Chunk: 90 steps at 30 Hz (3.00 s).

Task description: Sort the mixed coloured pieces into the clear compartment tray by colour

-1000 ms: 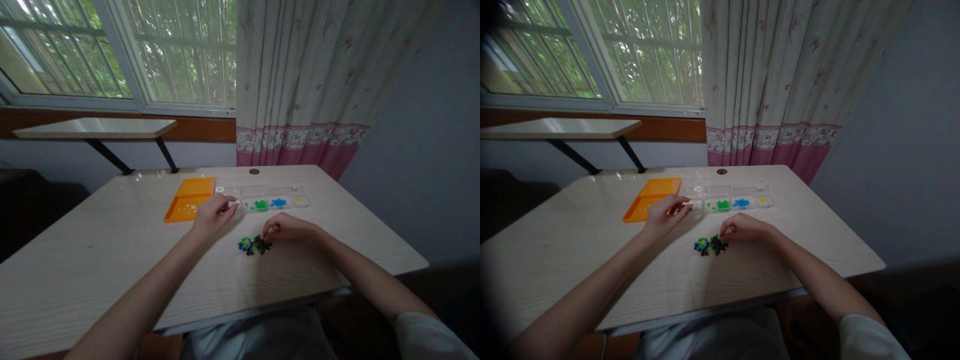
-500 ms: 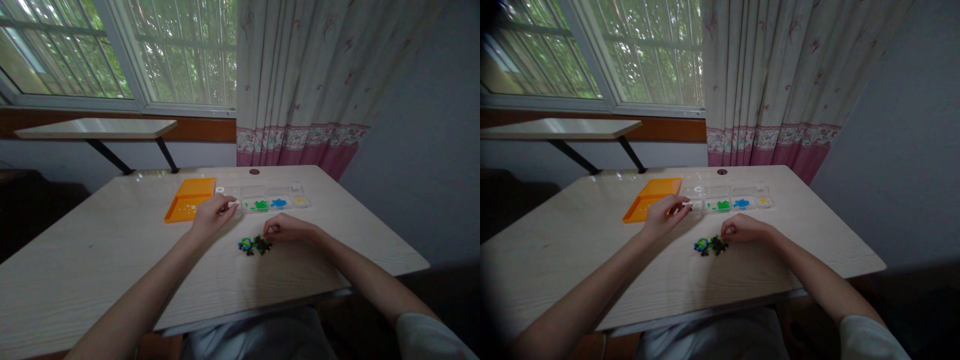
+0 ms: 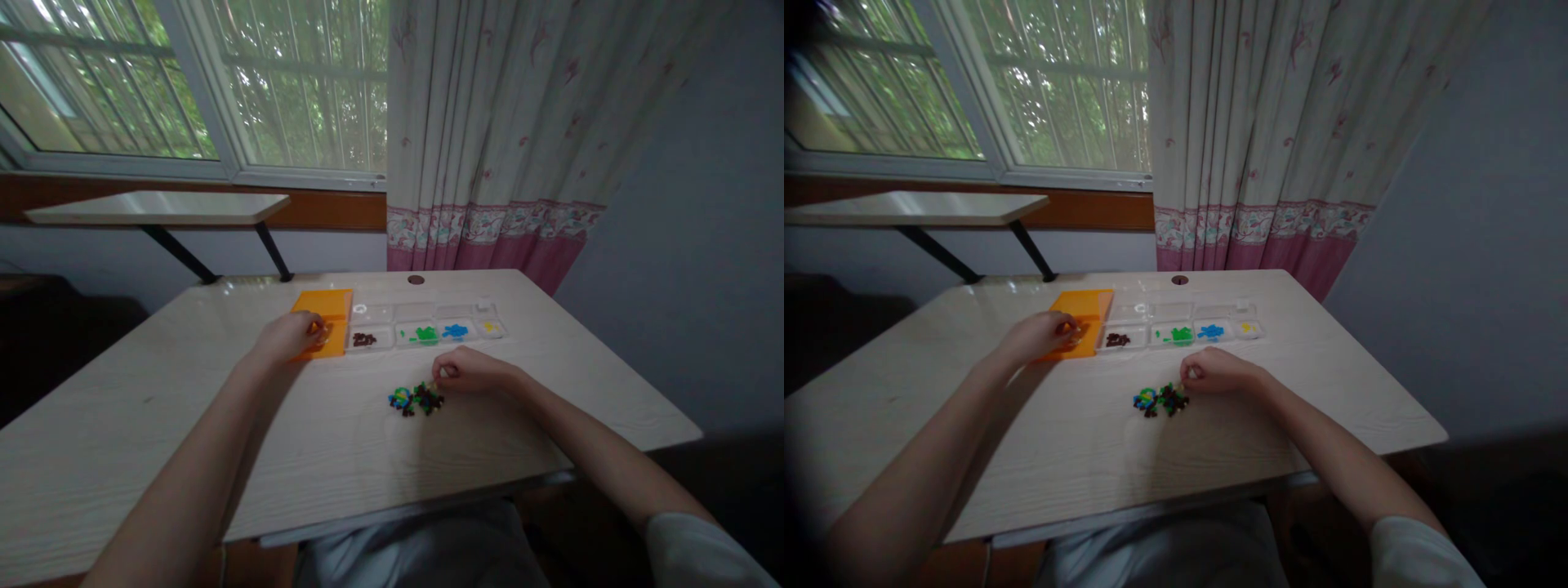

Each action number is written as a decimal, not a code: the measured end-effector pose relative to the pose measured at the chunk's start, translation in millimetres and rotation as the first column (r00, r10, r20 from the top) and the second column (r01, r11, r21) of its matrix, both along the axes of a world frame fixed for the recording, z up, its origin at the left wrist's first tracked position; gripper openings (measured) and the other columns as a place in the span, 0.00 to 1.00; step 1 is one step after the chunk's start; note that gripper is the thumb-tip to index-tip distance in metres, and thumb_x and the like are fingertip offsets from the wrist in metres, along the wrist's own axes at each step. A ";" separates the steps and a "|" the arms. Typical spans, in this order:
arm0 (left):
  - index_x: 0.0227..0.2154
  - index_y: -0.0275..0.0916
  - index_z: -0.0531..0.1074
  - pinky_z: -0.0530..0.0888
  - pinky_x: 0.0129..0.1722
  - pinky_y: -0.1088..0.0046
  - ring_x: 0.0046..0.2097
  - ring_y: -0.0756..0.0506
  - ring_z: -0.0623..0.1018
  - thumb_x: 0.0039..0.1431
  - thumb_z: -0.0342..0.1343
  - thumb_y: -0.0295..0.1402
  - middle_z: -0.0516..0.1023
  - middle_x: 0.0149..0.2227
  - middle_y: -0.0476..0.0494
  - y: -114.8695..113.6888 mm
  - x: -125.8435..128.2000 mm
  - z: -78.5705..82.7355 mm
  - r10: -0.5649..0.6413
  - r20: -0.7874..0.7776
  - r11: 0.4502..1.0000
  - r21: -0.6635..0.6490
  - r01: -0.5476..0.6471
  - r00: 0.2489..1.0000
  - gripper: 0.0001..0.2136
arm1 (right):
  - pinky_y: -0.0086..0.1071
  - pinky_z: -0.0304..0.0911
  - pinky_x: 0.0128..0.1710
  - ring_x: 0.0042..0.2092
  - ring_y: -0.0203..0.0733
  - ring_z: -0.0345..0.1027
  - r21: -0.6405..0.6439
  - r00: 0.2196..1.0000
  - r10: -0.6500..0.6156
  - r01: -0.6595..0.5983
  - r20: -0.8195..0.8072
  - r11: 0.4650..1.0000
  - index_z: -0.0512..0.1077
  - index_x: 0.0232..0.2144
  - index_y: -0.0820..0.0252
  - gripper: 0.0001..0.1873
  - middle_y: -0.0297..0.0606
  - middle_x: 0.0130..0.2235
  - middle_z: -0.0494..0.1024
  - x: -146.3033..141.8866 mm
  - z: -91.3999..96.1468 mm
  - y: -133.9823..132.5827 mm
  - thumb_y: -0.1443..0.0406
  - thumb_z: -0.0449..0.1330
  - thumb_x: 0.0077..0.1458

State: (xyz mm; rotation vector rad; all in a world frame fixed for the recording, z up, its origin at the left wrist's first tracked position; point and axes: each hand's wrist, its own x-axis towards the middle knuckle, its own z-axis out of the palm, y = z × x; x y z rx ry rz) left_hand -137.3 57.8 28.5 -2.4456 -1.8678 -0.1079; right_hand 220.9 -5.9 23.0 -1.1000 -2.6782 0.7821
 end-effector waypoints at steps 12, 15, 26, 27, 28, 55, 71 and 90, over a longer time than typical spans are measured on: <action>0.36 0.40 0.70 0.63 0.28 0.75 0.32 0.47 0.73 0.56 0.43 0.37 0.75 0.37 0.44 -14.0 20.1 9.6 -0.129 0.045 0.966 0.230 0.115 0.991 0.13 | 0.23 0.43 0.21 0.20 0.27 0.47 -0.120 0.968 -0.169 0.149 -0.186 0.982 0.69 0.26 0.64 0.06 0.25 0.18 0.56 -2.8 -4.4 3.2 0.66 0.55 0.46; 0.36 0.38 0.70 0.64 0.28 0.77 0.31 0.49 0.73 0.56 0.44 0.35 0.75 0.34 0.45 -31.3 48.8 15.2 -0.270 0.118 0.922 0.318 0.221 0.956 0.11 | 0.24 0.40 0.19 0.19 0.27 0.44 -0.309 0.888 -0.303 0.197 -0.345 0.930 0.68 0.25 0.64 0.10 0.24 0.16 0.53 -10.7 -10.4 5.9 0.61 0.55 0.46; 0.32 0.39 0.70 0.62 0.24 0.77 0.25 0.52 0.70 0.59 0.45 0.36 0.70 0.23 0.49 -80.0 133.8 -5.5 -0.653 -0.016 0.635 0.534 0.558 0.758 0.10 | 0.26 0.33 0.16 0.15 0.26 0.39 -0.671 0.715 -0.531 0.117 -0.455 0.733 0.65 0.21 0.63 0.12 0.21 0.12 0.51 -31.1 -4.0 -6.0 0.58 0.57 0.42; 0.31 0.38 0.70 0.62 0.24 0.77 0.24 0.52 0.70 0.59 0.45 0.36 0.70 0.22 0.49 -80.3 134.6 -6.5 -0.652 -0.010 0.639 0.530 0.557 0.758 0.11 | 0.26 0.33 0.16 0.15 0.26 0.39 -0.675 0.715 -0.531 0.113 -0.454 0.729 0.66 0.21 0.63 0.12 0.21 0.12 0.52 -31.3 -5.8 -5.4 0.58 0.57 0.42; 0.30 0.38 0.71 0.61 0.23 0.77 0.24 0.52 0.70 0.59 0.45 0.36 0.70 0.22 0.49 -80.3 134.9 -7.4 -0.650 0.004 0.649 0.522 0.553 0.760 0.11 | 0.26 0.32 0.16 0.15 0.25 0.39 -0.676 0.716 -0.529 0.110 -0.455 0.729 0.66 0.21 0.62 0.12 0.21 0.11 0.52 -31.6 -7.6 -4.7 0.58 0.57 0.42; 0.35 0.39 0.70 0.65 0.29 0.77 0.29 0.51 0.72 0.59 0.46 0.35 0.72 0.26 0.47 -81.0 134.7 -9.9 -0.641 0.209 0.722 0.490 0.489 0.738 0.09 | 0.24 0.39 0.20 0.21 0.28 0.45 -0.459 0.750 -0.362 0.088 -0.554 0.884 0.64 0.27 0.61 0.21 0.26 0.20 0.57 -30.8 -22.3 -2.2 0.48 0.57 0.44; 0.34 0.38 0.71 0.68 0.30 0.78 0.30 0.51 0.72 0.58 0.47 0.33 0.73 0.28 0.45 -78.6 134.4 -12.7 -0.654 0.341 0.742 0.466 0.483 0.675 0.09 | 0.23 0.40 0.20 0.21 0.27 0.44 -0.506 0.727 -0.392 0.072 -0.563 0.860 0.64 0.27 0.62 0.20 0.26 0.19 0.56 -31.8 -28.3 1.2 0.50 0.58 0.44; 0.32 0.37 0.72 0.65 0.25 0.79 0.25 0.53 0.68 0.55 0.51 0.36 0.69 0.23 0.48 -55.7 100.5 4.2 -0.449 0.536 0.843 0.519 0.141 0.714 0.09 | 0.22 0.51 0.23 0.21 0.28 0.55 -0.056 0.996 0.042 -0.047 -0.082 0.997 0.75 0.35 0.60 0.11 0.29 0.20 0.66 -1.3 -3.7 0.4 0.63 0.56 0.49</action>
